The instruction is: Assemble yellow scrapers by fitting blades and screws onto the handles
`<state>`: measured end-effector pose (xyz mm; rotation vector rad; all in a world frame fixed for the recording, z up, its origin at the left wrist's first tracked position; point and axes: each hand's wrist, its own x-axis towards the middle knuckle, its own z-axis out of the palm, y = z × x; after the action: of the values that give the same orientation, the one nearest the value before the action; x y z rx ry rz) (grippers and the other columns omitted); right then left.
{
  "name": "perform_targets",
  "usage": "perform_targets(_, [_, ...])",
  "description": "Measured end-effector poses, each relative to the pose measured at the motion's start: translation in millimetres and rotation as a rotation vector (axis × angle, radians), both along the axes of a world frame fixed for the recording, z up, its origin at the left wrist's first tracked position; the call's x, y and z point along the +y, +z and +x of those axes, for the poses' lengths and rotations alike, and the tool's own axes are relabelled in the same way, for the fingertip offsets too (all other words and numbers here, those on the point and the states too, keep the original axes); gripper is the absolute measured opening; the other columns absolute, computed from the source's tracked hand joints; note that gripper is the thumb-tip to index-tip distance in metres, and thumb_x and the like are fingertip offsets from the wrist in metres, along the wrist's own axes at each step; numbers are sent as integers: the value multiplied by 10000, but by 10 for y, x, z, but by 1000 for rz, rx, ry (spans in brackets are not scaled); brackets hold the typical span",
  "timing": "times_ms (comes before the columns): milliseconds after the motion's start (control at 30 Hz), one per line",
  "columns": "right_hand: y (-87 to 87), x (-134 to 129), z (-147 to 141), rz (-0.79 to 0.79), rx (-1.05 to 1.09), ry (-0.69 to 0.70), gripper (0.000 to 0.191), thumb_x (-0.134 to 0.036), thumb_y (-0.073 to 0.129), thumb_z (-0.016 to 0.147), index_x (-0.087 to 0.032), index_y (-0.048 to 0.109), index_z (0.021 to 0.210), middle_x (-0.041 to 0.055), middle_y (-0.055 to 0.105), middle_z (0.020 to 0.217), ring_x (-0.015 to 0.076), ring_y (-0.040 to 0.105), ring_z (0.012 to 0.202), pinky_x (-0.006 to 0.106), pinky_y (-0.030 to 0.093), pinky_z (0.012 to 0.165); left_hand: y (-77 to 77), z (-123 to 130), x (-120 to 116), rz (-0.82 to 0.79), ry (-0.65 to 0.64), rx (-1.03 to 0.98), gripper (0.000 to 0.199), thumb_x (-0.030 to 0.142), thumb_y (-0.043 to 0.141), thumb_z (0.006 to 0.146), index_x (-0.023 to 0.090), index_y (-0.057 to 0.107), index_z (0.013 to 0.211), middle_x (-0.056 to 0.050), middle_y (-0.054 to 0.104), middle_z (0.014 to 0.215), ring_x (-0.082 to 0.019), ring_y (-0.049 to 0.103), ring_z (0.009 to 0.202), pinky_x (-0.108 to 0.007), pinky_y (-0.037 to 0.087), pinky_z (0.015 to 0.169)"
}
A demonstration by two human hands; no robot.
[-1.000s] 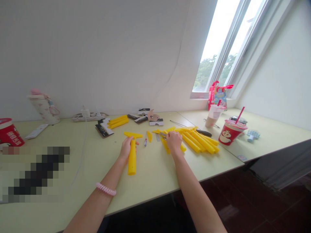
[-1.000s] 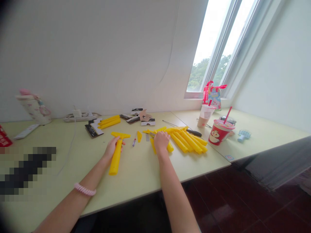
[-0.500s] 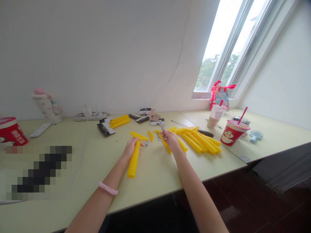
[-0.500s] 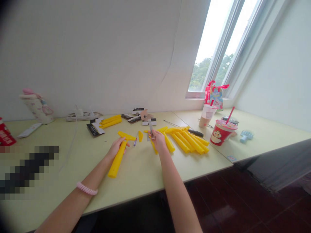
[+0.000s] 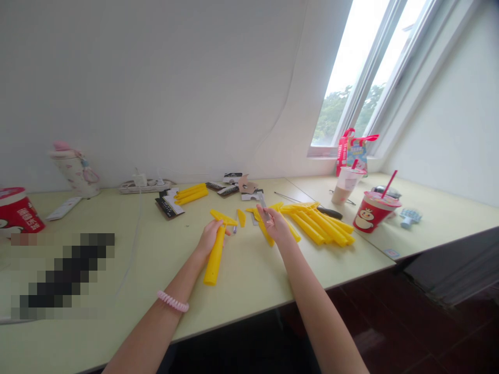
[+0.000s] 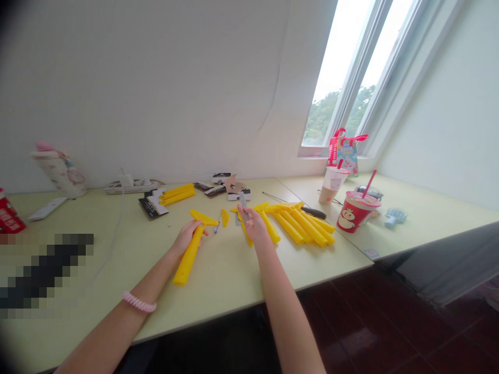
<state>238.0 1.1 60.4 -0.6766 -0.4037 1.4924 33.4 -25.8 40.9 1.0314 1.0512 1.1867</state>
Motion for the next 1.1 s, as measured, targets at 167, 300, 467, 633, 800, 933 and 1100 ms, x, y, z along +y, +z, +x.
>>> perform_targets(167, [-17, 5, -12, -49, -58, 47, 61, -116, 585, 749, -169, 556, 756, 43, 653, 736, 86, 611, 600, 142, 519, 484, -1, -3, 5, 0, -7, 6, 217, 361, 486, 775, 168, 455, 870, 0, 612, 602, -87, 449, 314, -203, 306, 329])
perform_targets(300, [-30, 7, -11, -38, -131, 127, 130, -194, 558, 772, -178, 498, 657, -21, 534, 523, 42, 411, 374, 140, 359, 316, 13, -1, -15, 12, -22, -7, 224, 367, 497, 774, 166, 455, 863, -4, 614, 599, -89, 456, 317, -200, 297, 329])
perform_targets(467, [-20, -1, -15, 3, -175, 196, 154, -160, 504, 747, -180, 447, 605, -29, 489, 512, 51, 396, 393, 169, 342, 351, 20, 1, -38, 21, -31, -6, 232, 371, 501, 773, 163, 460, 864, -12, 619, 607, -88, 462, 320, -197, 294, 331])
perform_targets(633, [-20, -17, -47, 67, -243, 169, 81, -126, 602, 691, -171, 538, 669, 16, 618, 686, 91, 572, 608, 186, 475, 544, 16, 5, -33, 15, -24, 1, 227, 365, 501, 769, 163, 461, 864, -13, 617, 606, -88, 460, 320, -199, 299, 331])
perform_targets(800, [-23, -14, -67, 56, -304, 116, 127, -118, 680, 634, -171, 565, 640, 21, 622, 679, 125, 616, 700, 202, 526, 642, 28, 6, -36, 5, -24, -3, 233, 369, 510, 761, 165, 459, 861, -14, 616, 605, -88, 458, 320, -201, 295, 328])
perform_targets(933, [-12, -24, -79, 46, -401, 97, 136, -161, 713, 613, -165, 577, 616, 28, 633, 658, 138, 623, 679, 221, 539, 642, 34, 10, -35, -3, -25, 9, 236, 374, 513, 759, 167, 465, 861, -10, 615, 611, -88, 456, 317, -204, 295, 324])
perform_targets(1100, [-27, -34, -90, 60, -439, 146, 114, -181, 712, 621, -146, 604, 614, 47, 662, 705, 133, 635, 708, 199, 534, 682, 40, 20, -40, -17, -37, -2, 220, 352, 505, 763, 159, 474, 863, -13, 615, 602, -87, 450, 309, -206, 293, 322])
